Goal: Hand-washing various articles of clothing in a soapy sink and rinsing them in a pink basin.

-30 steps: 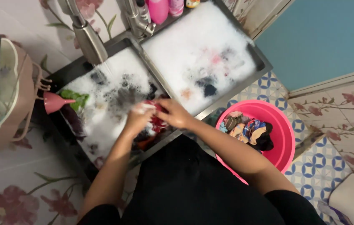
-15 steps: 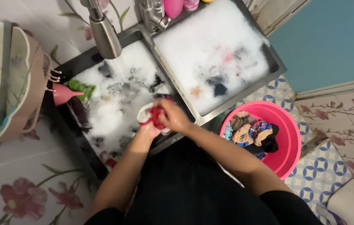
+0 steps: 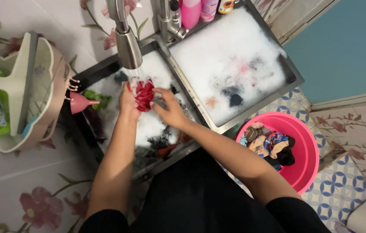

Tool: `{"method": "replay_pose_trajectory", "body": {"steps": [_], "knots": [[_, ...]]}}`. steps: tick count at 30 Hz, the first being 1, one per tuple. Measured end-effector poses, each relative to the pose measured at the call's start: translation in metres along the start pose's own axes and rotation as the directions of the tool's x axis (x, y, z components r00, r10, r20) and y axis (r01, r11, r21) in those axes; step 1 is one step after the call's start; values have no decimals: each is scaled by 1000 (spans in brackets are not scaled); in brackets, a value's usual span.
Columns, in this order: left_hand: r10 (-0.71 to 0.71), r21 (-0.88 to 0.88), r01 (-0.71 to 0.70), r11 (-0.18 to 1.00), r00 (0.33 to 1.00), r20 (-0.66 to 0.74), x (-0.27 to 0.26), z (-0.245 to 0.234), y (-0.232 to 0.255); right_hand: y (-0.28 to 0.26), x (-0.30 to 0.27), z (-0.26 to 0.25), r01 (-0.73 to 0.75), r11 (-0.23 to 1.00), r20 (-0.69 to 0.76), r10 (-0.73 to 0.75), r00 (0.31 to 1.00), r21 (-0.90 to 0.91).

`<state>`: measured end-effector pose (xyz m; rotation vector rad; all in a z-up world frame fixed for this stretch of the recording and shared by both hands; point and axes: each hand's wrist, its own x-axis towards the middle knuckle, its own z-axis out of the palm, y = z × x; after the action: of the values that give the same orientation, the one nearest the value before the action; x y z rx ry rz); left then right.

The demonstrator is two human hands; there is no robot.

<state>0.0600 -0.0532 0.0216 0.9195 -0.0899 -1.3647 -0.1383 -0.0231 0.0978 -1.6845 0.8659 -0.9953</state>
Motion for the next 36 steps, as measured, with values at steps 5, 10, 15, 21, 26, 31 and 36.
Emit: {"method": "replay_pose_trajectory", "body": {"steps": [5,10,15,21,26,31,36], "knots": [[86,-85,-83,993,996,32,4,7,-14,-14,47,7,-416,759,186,374,908,501],[-30,-128,33,991,999,30,-52,63,9,27,76,22,-148,937,-2,157,988,317],[-267,-168,260,951,963,-20,-21,11,0,-18,55,37,162,982,39,-166,985,96],[-155,-239,173,955,984,91,-3,-15,-18,-2,87,27,113,986,-36,-118,992,-120],[-156,-94,150,984,986,-52,-43,29,18,24,88,35,-91,978,4,94,996,-189],[-305,-170,368,914,901,308,12,-36,-27,15,50,53,245,969,123,-238,963,-39],[-151,-136,158,978,987,60,-32,15,-12,-31,71,30,83,976,114,-61,992,-202]]}}
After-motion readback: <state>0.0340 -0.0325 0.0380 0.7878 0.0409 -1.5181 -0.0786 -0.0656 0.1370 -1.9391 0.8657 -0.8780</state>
